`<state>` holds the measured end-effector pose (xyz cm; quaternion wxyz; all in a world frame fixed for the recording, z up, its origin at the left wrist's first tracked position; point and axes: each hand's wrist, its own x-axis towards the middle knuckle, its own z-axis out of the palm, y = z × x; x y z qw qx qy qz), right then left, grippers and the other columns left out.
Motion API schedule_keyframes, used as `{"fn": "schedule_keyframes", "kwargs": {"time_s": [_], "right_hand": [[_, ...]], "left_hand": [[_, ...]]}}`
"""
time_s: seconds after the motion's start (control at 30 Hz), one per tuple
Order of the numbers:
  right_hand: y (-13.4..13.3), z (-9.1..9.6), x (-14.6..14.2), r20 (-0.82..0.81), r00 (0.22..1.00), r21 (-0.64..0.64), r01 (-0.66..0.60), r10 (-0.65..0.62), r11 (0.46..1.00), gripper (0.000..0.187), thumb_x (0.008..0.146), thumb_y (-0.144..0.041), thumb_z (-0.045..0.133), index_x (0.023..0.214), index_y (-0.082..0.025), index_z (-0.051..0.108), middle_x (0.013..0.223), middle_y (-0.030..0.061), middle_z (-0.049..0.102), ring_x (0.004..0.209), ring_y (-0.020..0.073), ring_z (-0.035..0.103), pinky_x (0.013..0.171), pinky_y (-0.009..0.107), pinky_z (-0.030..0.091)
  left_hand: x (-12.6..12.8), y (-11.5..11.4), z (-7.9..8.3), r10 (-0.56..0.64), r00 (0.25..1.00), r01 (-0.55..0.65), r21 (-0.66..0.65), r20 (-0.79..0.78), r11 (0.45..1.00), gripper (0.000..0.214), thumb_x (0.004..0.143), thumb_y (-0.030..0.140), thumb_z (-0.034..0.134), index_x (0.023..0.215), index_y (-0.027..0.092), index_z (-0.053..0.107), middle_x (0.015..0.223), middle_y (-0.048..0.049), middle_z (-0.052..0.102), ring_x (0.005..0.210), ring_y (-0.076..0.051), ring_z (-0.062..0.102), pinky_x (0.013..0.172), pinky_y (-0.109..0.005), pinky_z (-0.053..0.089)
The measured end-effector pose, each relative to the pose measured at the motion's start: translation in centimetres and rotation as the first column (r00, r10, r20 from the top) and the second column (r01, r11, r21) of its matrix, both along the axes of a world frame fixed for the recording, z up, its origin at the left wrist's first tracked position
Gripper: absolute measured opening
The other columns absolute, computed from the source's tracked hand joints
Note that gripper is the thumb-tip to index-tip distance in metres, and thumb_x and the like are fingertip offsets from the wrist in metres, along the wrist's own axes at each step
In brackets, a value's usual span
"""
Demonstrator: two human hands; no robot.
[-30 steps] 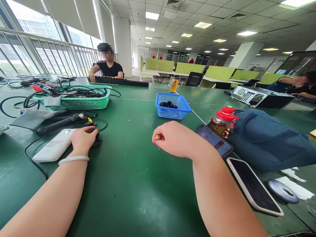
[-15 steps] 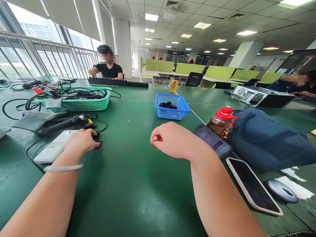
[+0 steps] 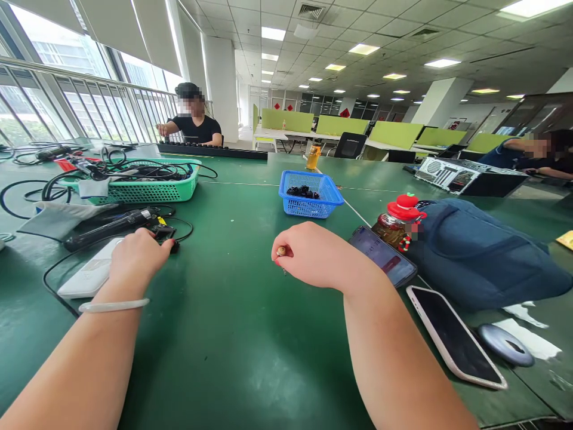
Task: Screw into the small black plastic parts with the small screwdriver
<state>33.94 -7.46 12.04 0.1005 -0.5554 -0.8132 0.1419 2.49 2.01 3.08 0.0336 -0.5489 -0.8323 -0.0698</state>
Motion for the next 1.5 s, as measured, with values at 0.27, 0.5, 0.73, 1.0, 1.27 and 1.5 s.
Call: {"fn": "schedule_keyframes", "kwargs": {"time_s": [0.27,0.5,0.73,1.0,1.27,1.5], "right_hand": [[-0.2,0.1,-0.2,0.008,1.0,-0.003,-0.007,0.007,1.0,0.017,0.075,-0.008,0.057,0.072,-0.021,0.067,0.072,-0.0013,0.066,0.059,0.011,0.055,0.05,0.022,0.033],[-0.3,0.1,-0.5,0.026,1.0,-0.012,-0.004,0.004,1.0,0.016,0.076,-0.01,0.057,0.074,-0.021,0.069,0.073,-0.0008,0.066,0.06,0.0119,0.056,0.051,0.022,0.034],[-0.6,0.3,-0.8,0.026,1.0,-0.021,-0.004,0.005,1.0,0.018,0.076,-0.008,0.057,0.075,-0.021,0.069,0.075,0.0001,0.067,0.062,0.0123,0.056,0.052,0.022,0.034],[-0.7,0.0,-1.0,0.028,1.0,-0.025,-0.009,0.009,1.0,0.018,0.076,-0.008,0.056,0.074,-0.021,0.068,0.074,-0.0004,0.067,0.06,0.0118,0.056,0.051,0.022,0.034],[-0.7,0.0,-1.2,0.033,0.999,-0.015,-0.017,0.018,1.0,0.018,0.077,-0.009,0.057,0.077,-0.022,0.069,0.075,-0.0003,0.067,0.062,0.0122,0.057,0.052,0.022,0.034],[-0.7,0.0,-1.1,0.036,0.999,-0.02,-0.014,0.014,1.0,0.018,0.077,-0.008,0.057,0.077,-0.021,0.069,0.075,0.0003,0.067,0.062,0.0124,0.057,0.052,0.022,0.034]], "left_hand": [[1.0,0.3,-1.3,-0.033,0.999,0.033,0.005,-0.036,0.999,0.062,0.084,0.055,0.038,0.127,0.013,0.054,0.115,-0.022,0.062,0.109,-0.038,0.055,0.082,-0.044,0.046],[0.5,0.3,-1.5,-0.044,0.997,0.042,-0.043,-0.057,0.998,0.064,0.08,0.059,0.044,0.126,0.016,0.056,0.114,-0.0203,0.064,0.109,-0.037,0.055,0.082,-0.045,0.045],[0.2,0.7,-2.0,-0.067,0.995,0.066,-0.021,-0.071,0.998,0.058,0.082,0.053,0.047,0.127,0.018,0.055,0.113,-0.0192,0.065,0.111,-0.038,0.052,0.08,-0.044,0.045],[0.0,0.7,-2.3,-0.121,0.988,0.126,0.048,-0.099,0.991,0.054,0.084,0.048,0.043,0.129,0.019,0.056,0.119,-0.0185,0.059,0.113,-0.038,0.049,0.084,-0.046,0.044],[-0.1,0.8,-2.5,-0.099,0.993,0.102,0.062,-0.06,0.993,0.054,0.085,0.049,0.042,0.127,0.019,0.057,0.121,-0.0187,0.058,0.114,-0.037,0.048,0.085,-0.046,0.044],[-0.6,1.1,-2.6,-0.068,0.997,0.066,-0.06,-0.026,0.996,0.059,0.083,0.051,0.045,0.133,0.02,0.05,0.118,-0.0179,0.062,0.114,-0.037,0.05,0.083,-0.044,0.044]]}}
